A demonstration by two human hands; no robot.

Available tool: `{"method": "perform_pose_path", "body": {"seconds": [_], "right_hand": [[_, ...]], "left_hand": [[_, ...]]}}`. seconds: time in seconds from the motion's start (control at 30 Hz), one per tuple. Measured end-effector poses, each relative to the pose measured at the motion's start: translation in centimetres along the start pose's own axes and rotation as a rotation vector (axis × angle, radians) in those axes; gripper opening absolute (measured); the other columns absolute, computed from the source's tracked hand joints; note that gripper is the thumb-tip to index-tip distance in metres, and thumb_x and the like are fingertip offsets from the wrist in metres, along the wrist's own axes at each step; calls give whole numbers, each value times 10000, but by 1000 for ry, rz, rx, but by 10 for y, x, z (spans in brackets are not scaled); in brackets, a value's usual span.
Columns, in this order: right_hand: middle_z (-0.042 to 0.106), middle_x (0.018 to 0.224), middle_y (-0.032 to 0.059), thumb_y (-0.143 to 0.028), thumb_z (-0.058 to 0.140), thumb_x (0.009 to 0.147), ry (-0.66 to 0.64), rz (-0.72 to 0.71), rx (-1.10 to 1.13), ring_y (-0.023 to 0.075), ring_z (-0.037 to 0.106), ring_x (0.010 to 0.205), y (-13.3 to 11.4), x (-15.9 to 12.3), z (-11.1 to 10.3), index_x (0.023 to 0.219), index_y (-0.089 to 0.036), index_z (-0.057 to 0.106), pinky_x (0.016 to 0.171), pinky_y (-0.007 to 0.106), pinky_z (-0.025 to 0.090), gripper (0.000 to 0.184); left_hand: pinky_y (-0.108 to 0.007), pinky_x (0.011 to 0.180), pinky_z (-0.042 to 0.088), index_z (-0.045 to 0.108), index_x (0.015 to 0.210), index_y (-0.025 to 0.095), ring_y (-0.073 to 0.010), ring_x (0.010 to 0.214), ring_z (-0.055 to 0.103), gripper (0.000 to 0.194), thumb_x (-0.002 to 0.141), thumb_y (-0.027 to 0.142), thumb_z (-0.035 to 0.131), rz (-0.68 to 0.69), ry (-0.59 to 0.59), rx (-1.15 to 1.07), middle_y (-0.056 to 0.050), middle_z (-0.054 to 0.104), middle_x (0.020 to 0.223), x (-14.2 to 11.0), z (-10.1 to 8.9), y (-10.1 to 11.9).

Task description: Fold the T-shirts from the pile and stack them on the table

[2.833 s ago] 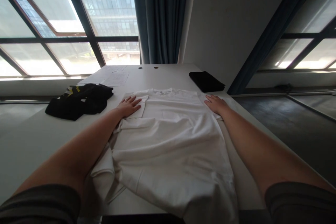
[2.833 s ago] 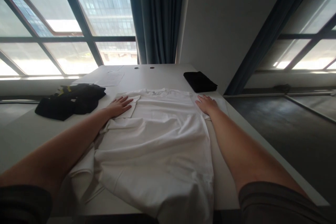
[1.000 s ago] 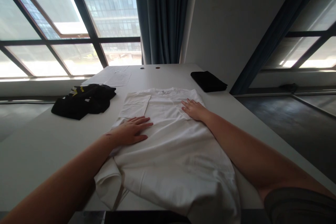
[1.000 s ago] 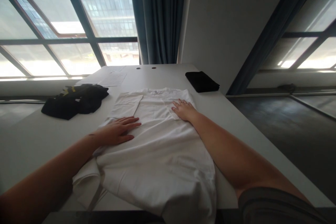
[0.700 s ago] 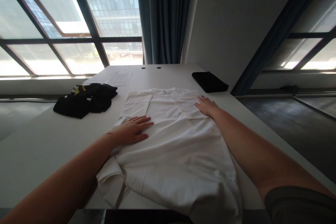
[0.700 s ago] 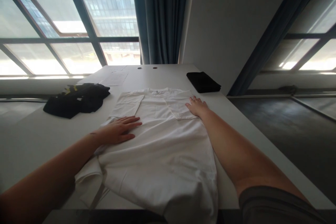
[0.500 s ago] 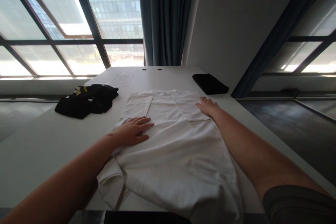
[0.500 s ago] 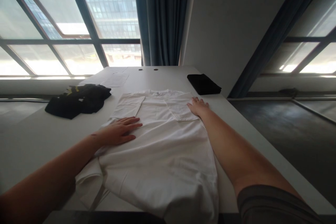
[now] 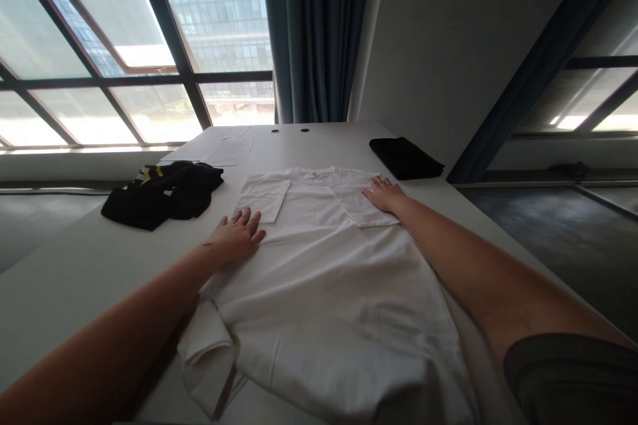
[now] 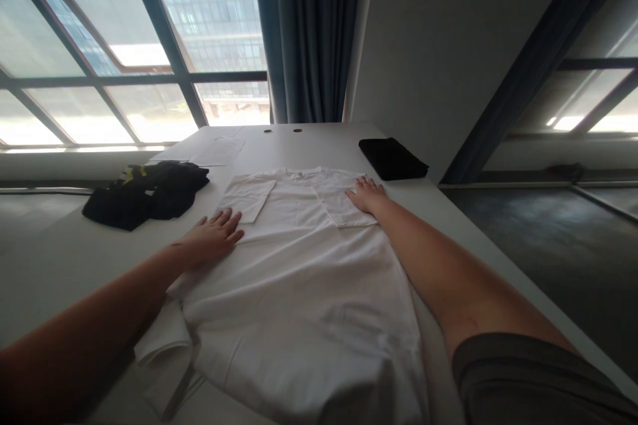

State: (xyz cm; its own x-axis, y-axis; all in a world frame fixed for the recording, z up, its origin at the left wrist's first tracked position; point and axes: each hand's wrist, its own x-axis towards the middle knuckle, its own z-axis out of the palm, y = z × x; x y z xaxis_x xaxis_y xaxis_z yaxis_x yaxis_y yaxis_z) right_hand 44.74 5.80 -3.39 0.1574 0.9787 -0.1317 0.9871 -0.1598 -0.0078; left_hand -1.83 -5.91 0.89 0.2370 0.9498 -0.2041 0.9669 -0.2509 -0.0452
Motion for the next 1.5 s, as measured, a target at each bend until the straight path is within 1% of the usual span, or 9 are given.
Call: {"method": "perform_pose_path", "body": {"seconds": [0.2,0.4,0.8,0.9,1.0,1.13,1.27,1.37,1.5], "right_hand": [[8,1746,100,-649,210,1113,15,-21,1,297,77,1631,-8,46,-12,1754,-145,157,1341,527,132,817],[60,1743,118,-693,228,1101,49,-28,24,333,136,1613,-7,95,-14,1746,-194,209,1314,593,165,816],[110,1740,103,-584,230,1137,85,42,35,334,219,1582,-17,111,-29,1737,-230,264,1295,585,231,697],[140,1726,151,-549,250,1141,148,18,-37,361,178,1594,-28,77,-35,1682,-185,401,1294,598,205,669],[167,1723,140,-494,343,1126,281,-188,-167,329,142,1612,-32,13,-27,1641,-166,469,1319,599,100,623],[295,1687,106,-473,377,1114,242,-531,-81,312,295,1567,-15,-100,2,1640,-212,475,1309,579,229,595],[441,1583,164,-399,487,1094,374,-841,25,338,428,1477,5,-220,9,1507,-185,607,1213,572,399,481],[648,1262,116,-239,500,1079,392,-1158,137,220,624,1159,8,-299,-1,1205,-206,720,1084,401,512,256],[641,1122,124,-285,525,1067,354,-1129,245,203,631,1004,15,-361,-10,1151,-183,697,894,315,560,218]], "left_hand": [[-599,1342,190,144,1718,211,-335,1670,83,788,1039,599,249,-18,-82,-35,-132,45,1780,56,-16,-12],[-577,1366,128,170,1710,323,-262,1680,51,749,1032,640,206,-24,54,-108,-16,43,1795,95,-7,-27],[-587,1364,137,252,1690,350,-264,1675,104,712,1039,637,241,-29,109,-171,-19,113,1791,97,-7,-29],[-617,1350,156,260,1688,352,-288,1673,115,705,1043,637,238,-65,112,-177,-50,114,1791,98,-7,-29],[-685,1325,138,299,1680,320,-345,1667,112,697,1050,614,249,-84,129,-135,-101,149,1782,93,-6,-29],[-674,1324,152,537,1551,269,-367,1610,269,586,1048,521,374,131,289,7,-119,368,1705,66,-13,-29],[-455,1235,393,720,1291,280,-260,1299,592,453,1037,540,449,507,240,-92,-84,664,1389,-3,-27,-15],[-371,1137,470,714,1261,295,-222,1184,644,448,1026,604,489,626,90,-304,-65,708,1277,-69,-29,-5],[-360,1121,477,728,1252,337,-229,1149,660,483,887,654,729,564,19,-346,-36,720,1238,-139,-13,-9]]}}
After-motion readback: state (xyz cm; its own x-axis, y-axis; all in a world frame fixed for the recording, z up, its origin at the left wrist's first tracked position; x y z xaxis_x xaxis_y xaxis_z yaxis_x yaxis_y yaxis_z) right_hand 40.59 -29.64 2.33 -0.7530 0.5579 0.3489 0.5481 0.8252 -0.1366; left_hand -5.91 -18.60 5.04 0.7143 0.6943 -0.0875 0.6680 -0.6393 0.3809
